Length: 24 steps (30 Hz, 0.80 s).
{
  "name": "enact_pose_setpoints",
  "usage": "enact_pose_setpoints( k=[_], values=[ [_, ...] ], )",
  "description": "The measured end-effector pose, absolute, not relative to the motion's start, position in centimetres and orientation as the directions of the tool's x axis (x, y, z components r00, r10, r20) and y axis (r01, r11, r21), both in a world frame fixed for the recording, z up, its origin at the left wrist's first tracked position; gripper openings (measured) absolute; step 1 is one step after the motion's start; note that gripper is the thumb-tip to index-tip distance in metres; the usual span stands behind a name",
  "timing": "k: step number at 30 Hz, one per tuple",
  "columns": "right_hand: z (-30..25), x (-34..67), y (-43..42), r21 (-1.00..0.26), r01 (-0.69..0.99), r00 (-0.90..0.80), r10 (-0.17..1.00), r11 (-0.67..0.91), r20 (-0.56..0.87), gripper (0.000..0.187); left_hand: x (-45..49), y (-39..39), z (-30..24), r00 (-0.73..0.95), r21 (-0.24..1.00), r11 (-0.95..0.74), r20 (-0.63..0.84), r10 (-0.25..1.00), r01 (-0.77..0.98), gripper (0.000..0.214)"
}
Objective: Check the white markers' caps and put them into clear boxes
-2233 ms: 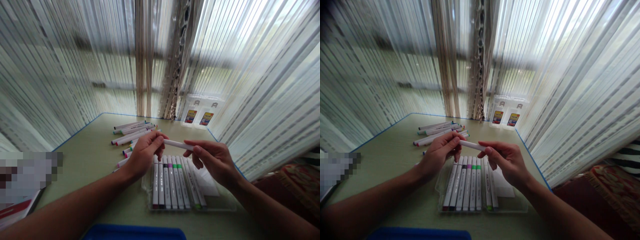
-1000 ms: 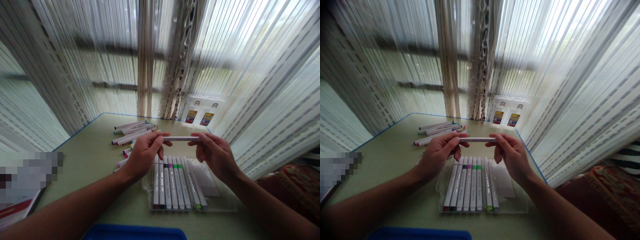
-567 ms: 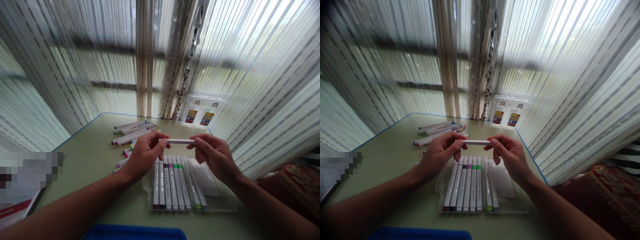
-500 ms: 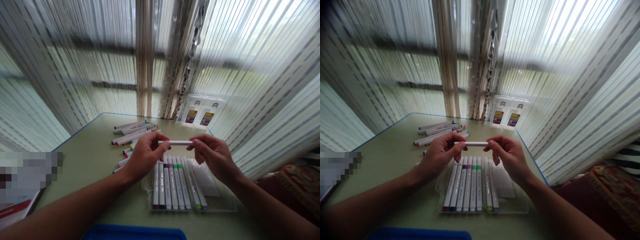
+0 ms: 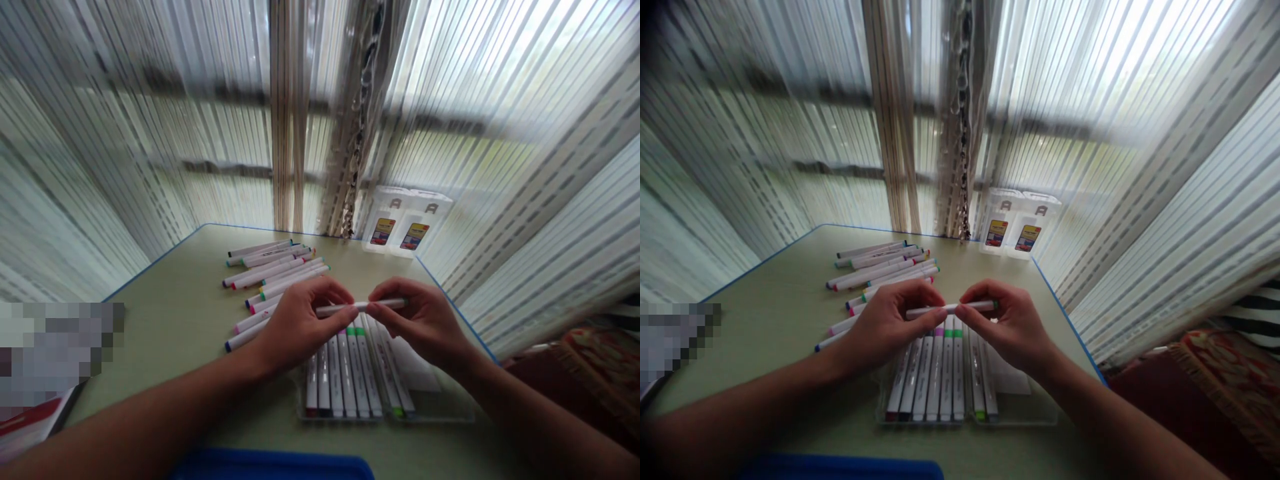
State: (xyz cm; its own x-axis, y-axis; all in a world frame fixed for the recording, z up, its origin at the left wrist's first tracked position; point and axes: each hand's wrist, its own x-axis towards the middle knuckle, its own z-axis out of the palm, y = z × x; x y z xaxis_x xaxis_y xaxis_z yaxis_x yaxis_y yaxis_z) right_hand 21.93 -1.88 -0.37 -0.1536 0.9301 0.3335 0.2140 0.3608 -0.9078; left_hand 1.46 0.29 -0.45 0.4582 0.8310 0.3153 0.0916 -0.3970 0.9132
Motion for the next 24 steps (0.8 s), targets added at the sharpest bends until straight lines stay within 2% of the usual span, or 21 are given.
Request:
enact_pose_setpoints(
  k=[6, 13, 18, 24],
  values=[
    [0.0, 21.8, -2.3, -0.831, 0.347, -0.252, 0.897, 0.435, 0.364, 0.012, 1.7, -0.2, -0.4, 0.520, 0.914, -0.397, 0.300, 0.800, 0.084, 0.018],
    [0.0, 22.0, -2.3, -0.870, 0.286, -0.290, 0.901, 0.403, 0.322, 0.011, 1.8, -0.3, -0.5, 0.488, 0.909, -0.416, 0.350, 0.800, 0.031, 0.014],
    [-0.1, 22.2, -2.1, -0.929, 0.135, -0.206, 0.927, 0.344, 0.314, 0.014, 1.5, 0.6, -0.6, 0.423, 0.930, -0.366, 0.317, 0.849, 0.039, 0.016],
    [-0.6, 22.5, -1.8, -0.948, -0.077, -0.168, 0.934, 0.308, 0.317, 0.017, 1.3, 1.2, -0.5, 0.368, 0.955, -0.294, 0.289, 0.884, -0.046, 0.015]
  ],
)
